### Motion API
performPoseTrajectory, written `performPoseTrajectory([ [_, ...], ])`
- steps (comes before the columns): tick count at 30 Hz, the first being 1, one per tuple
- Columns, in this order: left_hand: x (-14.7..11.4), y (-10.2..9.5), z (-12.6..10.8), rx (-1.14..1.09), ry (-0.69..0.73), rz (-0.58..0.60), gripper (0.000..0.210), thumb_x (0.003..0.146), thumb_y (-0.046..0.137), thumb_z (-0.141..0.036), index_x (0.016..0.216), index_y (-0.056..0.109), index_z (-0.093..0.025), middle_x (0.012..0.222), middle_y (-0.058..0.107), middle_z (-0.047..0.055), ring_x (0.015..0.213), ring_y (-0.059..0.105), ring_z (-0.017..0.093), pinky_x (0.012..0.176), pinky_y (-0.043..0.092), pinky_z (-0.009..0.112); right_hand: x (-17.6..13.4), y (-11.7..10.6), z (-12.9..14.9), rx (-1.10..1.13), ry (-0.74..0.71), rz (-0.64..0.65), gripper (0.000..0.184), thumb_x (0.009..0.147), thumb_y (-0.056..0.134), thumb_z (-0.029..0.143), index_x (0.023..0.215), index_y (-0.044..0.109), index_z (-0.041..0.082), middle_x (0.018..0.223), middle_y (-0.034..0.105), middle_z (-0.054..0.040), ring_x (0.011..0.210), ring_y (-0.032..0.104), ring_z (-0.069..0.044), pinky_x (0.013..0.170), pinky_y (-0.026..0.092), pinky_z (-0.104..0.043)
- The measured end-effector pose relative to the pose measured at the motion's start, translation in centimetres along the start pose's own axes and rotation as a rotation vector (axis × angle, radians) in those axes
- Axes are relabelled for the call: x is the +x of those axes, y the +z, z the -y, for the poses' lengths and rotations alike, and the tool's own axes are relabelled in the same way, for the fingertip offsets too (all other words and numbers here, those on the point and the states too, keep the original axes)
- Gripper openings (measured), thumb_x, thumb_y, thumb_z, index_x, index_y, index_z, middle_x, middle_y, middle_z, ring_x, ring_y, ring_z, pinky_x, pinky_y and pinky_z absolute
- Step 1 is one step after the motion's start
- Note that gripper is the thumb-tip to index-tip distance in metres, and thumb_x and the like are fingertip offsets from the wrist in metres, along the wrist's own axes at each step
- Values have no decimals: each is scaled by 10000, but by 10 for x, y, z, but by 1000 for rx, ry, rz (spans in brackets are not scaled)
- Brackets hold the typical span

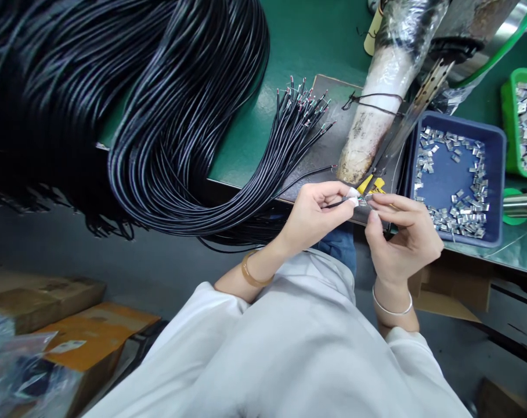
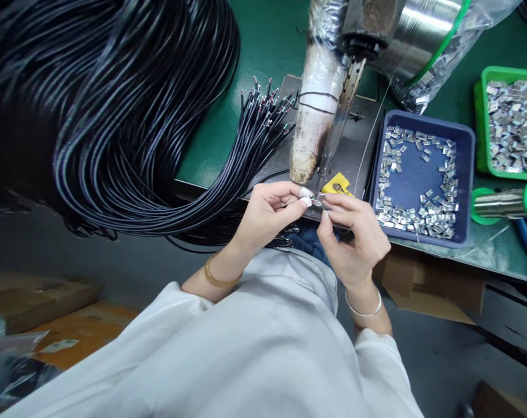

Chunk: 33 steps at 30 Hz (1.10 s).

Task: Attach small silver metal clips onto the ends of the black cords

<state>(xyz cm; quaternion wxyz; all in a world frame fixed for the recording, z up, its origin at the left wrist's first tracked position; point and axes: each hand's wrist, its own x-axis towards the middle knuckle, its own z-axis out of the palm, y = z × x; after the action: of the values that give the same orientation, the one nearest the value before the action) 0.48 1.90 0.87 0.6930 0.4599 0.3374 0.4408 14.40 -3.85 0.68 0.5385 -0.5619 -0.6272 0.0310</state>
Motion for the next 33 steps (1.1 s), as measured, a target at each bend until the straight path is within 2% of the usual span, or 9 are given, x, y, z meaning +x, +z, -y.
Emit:
performPoseTrajectory([
  [6, -1, -3, 3, 36, -125, 5, 122, 773, 712, -240, 785, 648, -137, 544, 389, -68, 498, 331, 37, 494, 270, 183, 0, 0, -3, 29, -11, 33, 204, 768, 717, 52, 872, 641, 210, 985, 748, -25, 878, 740, -181, 776, 641, -353],
  [12, -3, -2, 1, 64, -80, 13, 133, 802, 679, -252, 797, 631, -128, 528, 308, -85, 480, 256, 34, 470, 213, 192, 3, -2, -3, -68, -66, 35, 201, 772, 733, 63, 877, 688, 228, 948, 753, -9, 883, 737, -176, 799, 630, -334],
  [21, 0, -1, 1, 65, -15, -5, 116, 735, 717, -228, 739, 658, -128, 577, 509, -48, 510, 370, 41, 478, 287, 182, 3, 0, -1, -66, -42, 5, 157, 782, 725, 94, 855, 668, 220, 947, 760, -14, 860, 743, -179, 771, 635, -347],
  [28, 0, -3, 2, 100, -52, -19, 123, 765, 700, -223, 741, 636, -121, 518, 346, -80, 481, 275, 34, 463, 209, 194, 3, 1, -3, -59, -63, 20, 176, 780, 730, 76, 871, 689, 221, 925, 759, -6, 859, 739, -169, 793, 624, -334],
  [33, 0, 1, 1, 76, -17, -21, 110, 741, 711, -214, 734, 649, -123, 542, 426, -65, 491, 315, 34, 466, 247, 187, 4, 0, -3, -89, -69, 11, 186, 781, 738, 85, 887, 702, 234, 946, 761, -12, 866, 744, -179, 781, 638, -345],
])
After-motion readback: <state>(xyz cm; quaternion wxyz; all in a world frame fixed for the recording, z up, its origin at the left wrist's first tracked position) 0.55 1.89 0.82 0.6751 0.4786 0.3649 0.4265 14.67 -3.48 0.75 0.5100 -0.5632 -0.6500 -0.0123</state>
